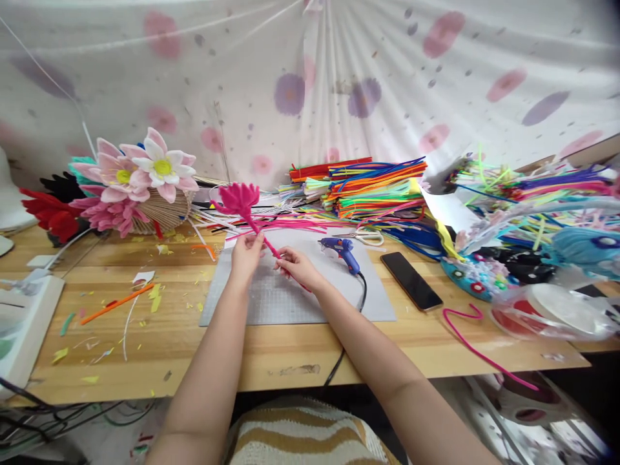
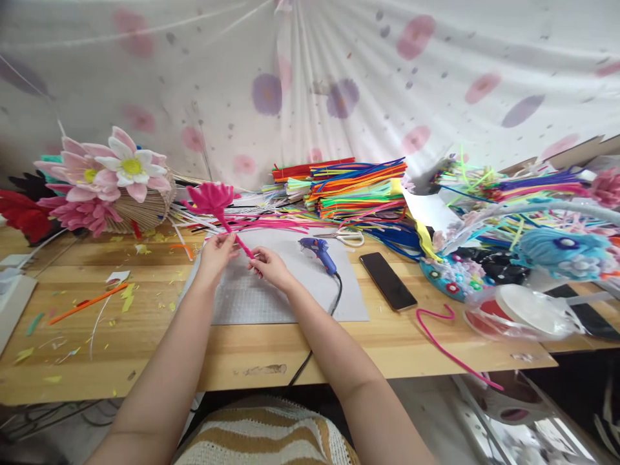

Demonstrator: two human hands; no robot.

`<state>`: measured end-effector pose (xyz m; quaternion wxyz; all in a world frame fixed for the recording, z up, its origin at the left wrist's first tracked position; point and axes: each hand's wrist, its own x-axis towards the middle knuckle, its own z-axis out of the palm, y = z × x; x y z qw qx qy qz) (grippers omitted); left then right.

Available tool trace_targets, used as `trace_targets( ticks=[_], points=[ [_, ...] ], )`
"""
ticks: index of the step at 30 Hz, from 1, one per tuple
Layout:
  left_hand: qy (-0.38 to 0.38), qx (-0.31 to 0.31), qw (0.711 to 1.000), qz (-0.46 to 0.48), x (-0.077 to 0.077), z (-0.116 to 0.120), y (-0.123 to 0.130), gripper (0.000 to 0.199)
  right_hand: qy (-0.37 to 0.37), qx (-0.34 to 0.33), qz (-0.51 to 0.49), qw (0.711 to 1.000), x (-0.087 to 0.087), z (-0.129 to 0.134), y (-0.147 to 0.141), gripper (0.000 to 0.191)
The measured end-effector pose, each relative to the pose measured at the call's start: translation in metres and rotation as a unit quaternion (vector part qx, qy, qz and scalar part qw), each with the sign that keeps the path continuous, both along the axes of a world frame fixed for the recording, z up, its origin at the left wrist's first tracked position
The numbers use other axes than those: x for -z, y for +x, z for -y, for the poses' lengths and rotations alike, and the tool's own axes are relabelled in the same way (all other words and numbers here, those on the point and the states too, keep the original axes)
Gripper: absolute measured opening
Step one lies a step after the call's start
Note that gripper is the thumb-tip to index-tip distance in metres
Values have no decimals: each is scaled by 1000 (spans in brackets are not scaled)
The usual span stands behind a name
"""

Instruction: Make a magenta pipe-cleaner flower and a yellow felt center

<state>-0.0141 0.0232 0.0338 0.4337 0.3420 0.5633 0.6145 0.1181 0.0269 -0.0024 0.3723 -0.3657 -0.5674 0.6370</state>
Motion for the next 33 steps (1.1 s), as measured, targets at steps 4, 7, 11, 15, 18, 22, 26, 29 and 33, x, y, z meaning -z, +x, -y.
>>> trace_targets(
  ticks=[4, 7, 11, 15, 18, 22, 26, 29, 33],
  points=[
    [14, 34, 996, 83, 4, 4, 2, 24, -9, -37, 5, 999, 2, 11, 5, 21],
    [31, 4, 993, 118, 8, 6, -3, 23, -11, -68, 51, 996, 2, 13, 15, 26],
    [44, -32, 991, 118, 11, 3, -12, 24, -36, -82, 92, 992, 6, 9, 31, 49],
    [56, -22, 991, 117, 13, 2, -15, 28, -44, -111, 76, 990, 6, 7, 40, 60],
    [56, -7, 992, 113, 16, 5, -11, 29, -19, -127, 106, 986, 3, 10, 39, 56],
    [40, 21, 996, 83, 19, 12, 1, 30, 10, -129, 141, 982, 1, 13, 37, 49],
    [13, 61, 995, 74, 22, 17, 14, 34, -24, -156, 62, 986, 2, 11, 40, 55],
    [-10, 90, 994, 64, 24, 20, 23, 44, -63, -161, 11, 985, 6, 7, 42, 59],
    [19, 95, 994, 51, 24, 20, 26, 46, -97, -144, -6, 985, 9, 5, 43, 59]
  ],
)
